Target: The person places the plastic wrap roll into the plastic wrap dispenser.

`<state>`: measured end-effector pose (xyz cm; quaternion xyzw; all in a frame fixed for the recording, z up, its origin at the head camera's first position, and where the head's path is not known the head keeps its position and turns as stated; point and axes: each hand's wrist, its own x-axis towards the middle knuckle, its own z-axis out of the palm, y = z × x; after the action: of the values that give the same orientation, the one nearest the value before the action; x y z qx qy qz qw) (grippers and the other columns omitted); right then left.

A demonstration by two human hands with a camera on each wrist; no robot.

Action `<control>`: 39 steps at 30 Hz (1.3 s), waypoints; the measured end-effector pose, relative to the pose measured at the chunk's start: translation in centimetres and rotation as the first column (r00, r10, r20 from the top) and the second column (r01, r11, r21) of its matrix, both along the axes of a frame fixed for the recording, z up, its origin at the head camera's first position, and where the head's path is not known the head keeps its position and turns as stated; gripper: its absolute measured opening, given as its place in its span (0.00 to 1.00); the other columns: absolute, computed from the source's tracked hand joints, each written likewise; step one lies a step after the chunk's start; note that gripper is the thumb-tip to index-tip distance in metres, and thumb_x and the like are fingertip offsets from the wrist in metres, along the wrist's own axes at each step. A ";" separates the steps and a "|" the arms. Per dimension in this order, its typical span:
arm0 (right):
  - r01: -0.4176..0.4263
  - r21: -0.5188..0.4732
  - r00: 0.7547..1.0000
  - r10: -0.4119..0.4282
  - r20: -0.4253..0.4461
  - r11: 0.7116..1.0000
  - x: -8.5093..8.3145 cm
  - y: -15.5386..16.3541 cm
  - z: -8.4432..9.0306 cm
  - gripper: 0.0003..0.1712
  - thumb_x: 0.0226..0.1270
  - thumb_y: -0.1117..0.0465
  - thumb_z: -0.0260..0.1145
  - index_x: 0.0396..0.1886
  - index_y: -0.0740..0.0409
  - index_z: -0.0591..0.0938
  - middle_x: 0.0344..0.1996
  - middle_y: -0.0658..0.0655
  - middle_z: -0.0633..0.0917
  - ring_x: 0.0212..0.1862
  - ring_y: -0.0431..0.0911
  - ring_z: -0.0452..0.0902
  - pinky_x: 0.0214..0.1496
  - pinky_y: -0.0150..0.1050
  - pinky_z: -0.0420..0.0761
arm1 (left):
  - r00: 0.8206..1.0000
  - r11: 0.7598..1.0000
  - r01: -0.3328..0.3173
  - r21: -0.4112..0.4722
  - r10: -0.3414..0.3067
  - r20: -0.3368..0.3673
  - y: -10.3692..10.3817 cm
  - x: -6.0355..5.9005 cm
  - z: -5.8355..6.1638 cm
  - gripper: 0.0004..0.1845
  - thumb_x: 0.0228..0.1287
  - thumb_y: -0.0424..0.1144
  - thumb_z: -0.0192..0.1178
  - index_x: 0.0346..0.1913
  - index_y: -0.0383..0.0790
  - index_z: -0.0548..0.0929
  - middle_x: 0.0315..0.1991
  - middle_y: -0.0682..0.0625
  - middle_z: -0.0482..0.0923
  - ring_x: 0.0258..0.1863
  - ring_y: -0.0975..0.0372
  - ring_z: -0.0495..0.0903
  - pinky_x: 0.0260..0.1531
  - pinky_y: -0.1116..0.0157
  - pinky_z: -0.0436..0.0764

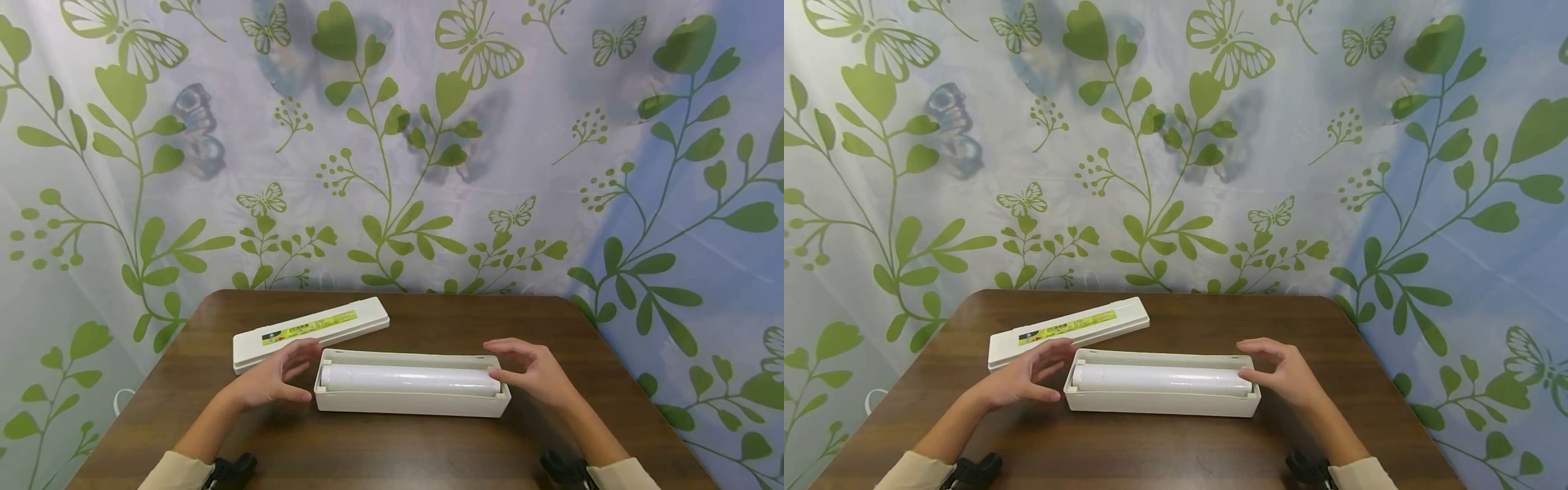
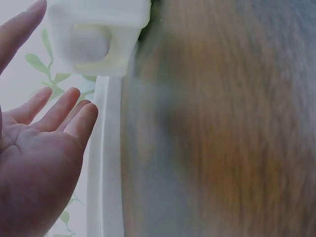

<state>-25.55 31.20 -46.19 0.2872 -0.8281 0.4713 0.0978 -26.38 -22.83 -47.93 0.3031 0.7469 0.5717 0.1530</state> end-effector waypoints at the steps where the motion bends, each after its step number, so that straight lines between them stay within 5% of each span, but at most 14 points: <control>1: -0.001 -0.010 1.000 0.001 0.009 1.000 0.0 0.1 -0.2 0.25 0.60 0.67 0.77 0.58 0.52 0.85 0.56 0.60 0.86 0.59 0.36 0.82 0.61 0.23 0.76 | 1.000 1.000 -0.013 -0.001 0.013 -0.014 -0.2 0.1 0.1 0.54 0.56 0.31 0.76 0.78 0.27 0.52 0.78 0.27 0.53 0.78 0.37 0.54 0.73 0.64 0.66; 7: 0.000 -0.067 0.999 0.003 0.055 0.998 0.1 0.6 -1.4 0.26 0.59 0.67 0.77 0.59 0.55 0.84 0.59 0.56 0.85 0.62 0.34 0.79 0.64 0.25 0.76 | 0.985 0.989 -0.144 -0.029 0.141 -0.096 -1.5 0.2 0.3 0.48 0.59 0.34 0.75 0.76 0.26 0.57 0.76 0.27 0.58 0.76 0.38 0.59 0.71 0.59 0.68; 11: -0.013 -0.093 0.997 0.019 0.073 0.996 0.1 0.8 -2.2 0.28 0.60 0.70 0.76 0.61 0.58 0.83 0.61 0.55 0.84 0.63 0.36 0.79 0.65 0.27 0.77 | 0.965 0.971 -0.235 -0.030 0.230 -0.125 -2.5 0.1 0.3 0.44 0.60 0.35 0.74 0.74 0.27 0.62 0.74 0.28 0.62 0.75 0.40 0.62 0.69 0.67 0.71; 18: -0.053 -0.151 0.990 0.072 0.121 0.987 0.2 1.0 -3.0 0.32 0.61 0.74 0.74 0.66 0.67 0.77 0.64 0.49 0.81 0.67 0.36 0.76 0.67 0.24 0.73 | 0.930 0.945 -0.326 0.005 0.321 -0.179 -4.3 -0.3 0.4 0.40 0.62 0.34 0.73 0.72 0.24 0.64 0.72 0.26 0.64 0.70 0.70 0.69 0.64 0.80 0.69; 21: -0.073 -0.170 0.982 0.100 0.159 0.983 0.3 1.1 -3.1 0.35 0.61 0.74 0.73 0.68 0.71 0.73 0.65 0.47 0.80 0.67 0.37 0.76 0.67 0.24 0.73 | 0.913 0.931 -0.365 -0.007 0.357 -0.200 -5.1 -0.5 0.4 0.39 0.63 0.35 0.72 0.71 0.24 0.65 0.71 0.26 0.64 0.68 0.74 0.69 0.63 0.82 0.68; 24: -0.097 -0.195 0.965 0.140 0.222 0.976 0.3 1.1 -3.2 0.38 0.62 0.75 0.72 0.71 0.74 0.68 0.67 0.49 0.79 0.68 0.37 0.75 0.66 0.24 0.73 | 0.897 0.916 -0.401 -0.024 0.387 -0.212 -5.8 -0.7 0.4 0.39 0.62 0.36 0.73 0.71 0.25 0.66 0.71 0.27 0.65 0.68 0.72 0.68 0.63 0.82 0.68; 29: -0.148 -0.234 0.933 0.214 0.290 0.961 0.3 1.4 -3.6 0.41 0.62 0.76 0.70 0.74 0.74 0.63 0.70 0.73 0.72 0.68 0.39 0.75 0.65 0.27 0.75 | 0.886 0.900 -0.432 -0.062 0.411 -0.216 -7.2 -1.0 0.1 0.39 0.61 0.37 0.74 0.71 0.28 0.67 0.72 0.30 0.66 0.68 0.72 0.68 0.64 0.82 0.67; 32: -0.158 -0.235 0.921 0.229 0.315 0.959 0.2 1.5 -3.7 0.43 0.63 0.74 0.70 0.75 0.71 0.62 0.70 0.79 0.67 0.69 0.39 0.74 0.65 0.27 0.75 | 0.882 0.893 -0.440 -0.097 0.410 -0.232 -8.1 -1.1 0.1 0.39 0.61 0.38 0.74 0.71 0.30 0.68 0.72 0.32 0.67 0.67 0.74 0.67 0.64 0.84 0.65; 39: -0.173 -0.233 0.892 0.252 0.375 0.957 0.2 1.7 -3.9 0.49 0.62 0.72 0.71 0.78 0.69 0.56 0.73 0.76 0.64 0.69 0.37 0.73 0.65 0.27 0.74 | 0.876 0.872 -0.458 -0.170 0.410 -0.255 -9.7 -1.5 0.3 0.40 0.59 0.41 0.75 0.71 0.31 0.69 0.72 0.34 0.69 0.74 0.42 0.63 0.62 0.88 0.61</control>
<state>-25.38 32.92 -50.11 0.2627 -0.7441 0.6062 -0.0989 -27.93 -32.54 -47.66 0.1661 0.8678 0.4676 -0.0267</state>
